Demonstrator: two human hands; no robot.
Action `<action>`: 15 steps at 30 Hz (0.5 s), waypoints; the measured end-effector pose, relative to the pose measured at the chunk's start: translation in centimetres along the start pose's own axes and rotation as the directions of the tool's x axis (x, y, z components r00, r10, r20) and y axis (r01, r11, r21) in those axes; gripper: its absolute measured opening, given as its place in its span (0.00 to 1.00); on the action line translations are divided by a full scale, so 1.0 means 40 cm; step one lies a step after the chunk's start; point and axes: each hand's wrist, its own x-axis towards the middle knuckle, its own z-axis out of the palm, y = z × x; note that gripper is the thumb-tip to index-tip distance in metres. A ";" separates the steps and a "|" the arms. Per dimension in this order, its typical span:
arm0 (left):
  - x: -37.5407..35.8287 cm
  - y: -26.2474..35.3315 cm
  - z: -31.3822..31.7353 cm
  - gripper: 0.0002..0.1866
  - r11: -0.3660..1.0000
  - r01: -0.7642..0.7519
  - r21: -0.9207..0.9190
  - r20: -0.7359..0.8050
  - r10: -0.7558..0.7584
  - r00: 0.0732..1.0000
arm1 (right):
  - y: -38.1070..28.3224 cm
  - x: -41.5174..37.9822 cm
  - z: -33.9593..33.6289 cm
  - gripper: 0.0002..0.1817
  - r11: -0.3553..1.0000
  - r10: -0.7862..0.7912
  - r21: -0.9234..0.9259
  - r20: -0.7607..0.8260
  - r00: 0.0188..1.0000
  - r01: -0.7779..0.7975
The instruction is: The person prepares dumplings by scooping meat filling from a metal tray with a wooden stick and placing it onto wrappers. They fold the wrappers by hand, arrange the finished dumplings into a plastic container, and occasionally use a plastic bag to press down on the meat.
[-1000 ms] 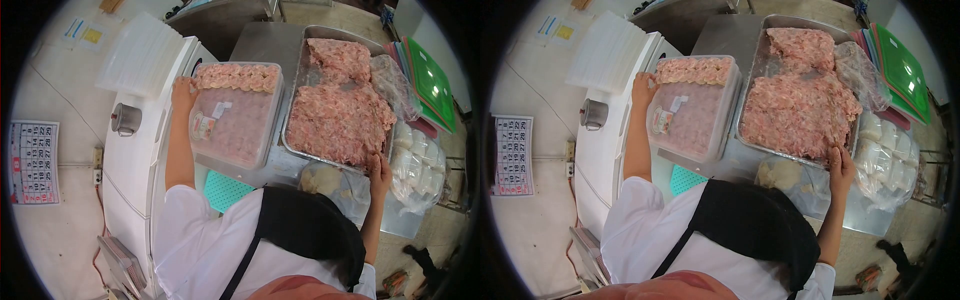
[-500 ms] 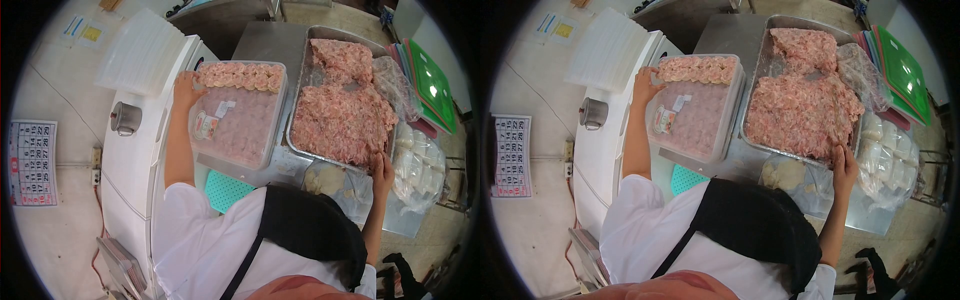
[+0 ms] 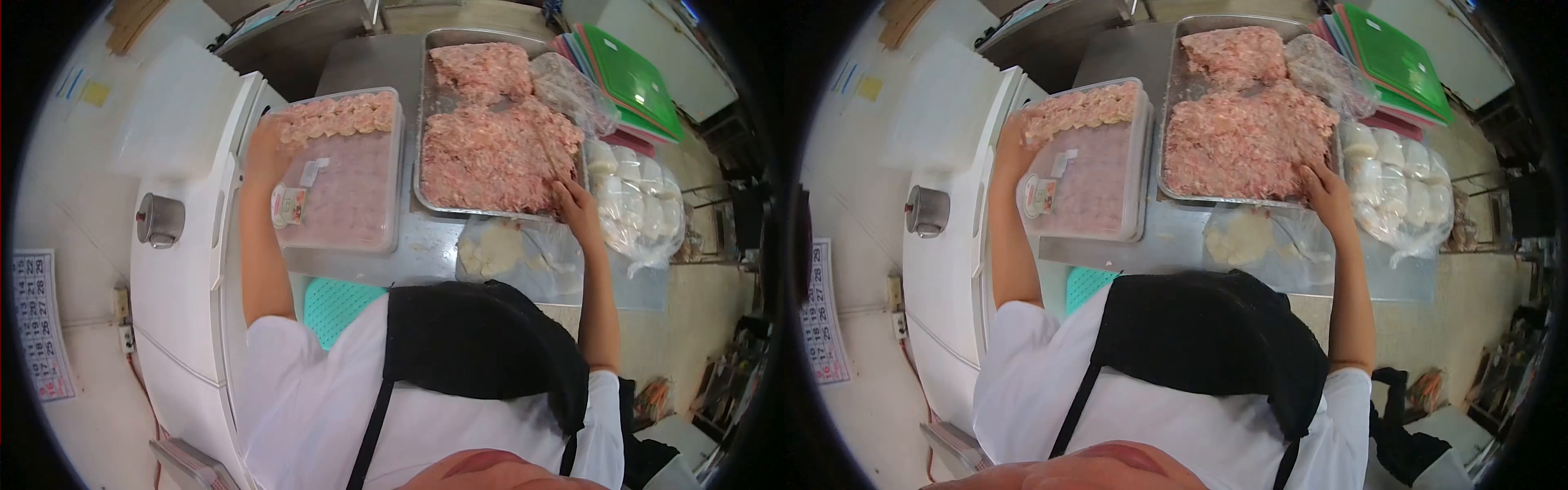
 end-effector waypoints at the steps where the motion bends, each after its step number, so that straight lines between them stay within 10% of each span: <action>1: -0.013 0.079 0.005 0.21 0.985 0.008 -0.173 0.064 0.004 0.998 | -0.028 0.004 -0.002 0.18 0.995 -0.015 -0.101 0.026 1.000 0.017; 6: -0.136 0.454 0.135 0.15 0.590 0.326 -0.739 0.535 0.220 0.816 | -0.141 0.086 0.040 0.14 0.791 -0.434 -0.456 0.051 0.899 0.408; 10: -0.224 0.555 0.389 0.17 0.569 -0.065 -0.820 0.392 0.641 0.660 | -0.192 0.171 0.109 0.15 0.541 -0.533 -0.700 0.143 0.834 0.466; 15: -0.321 0.549 0.522 0.16 0.682 -0.289 -0.672 0.285 0.598 0.749 | -0.162 0.170 0.101 0.13 0.380 -0.522 -0.717 0.356 0.775 0.585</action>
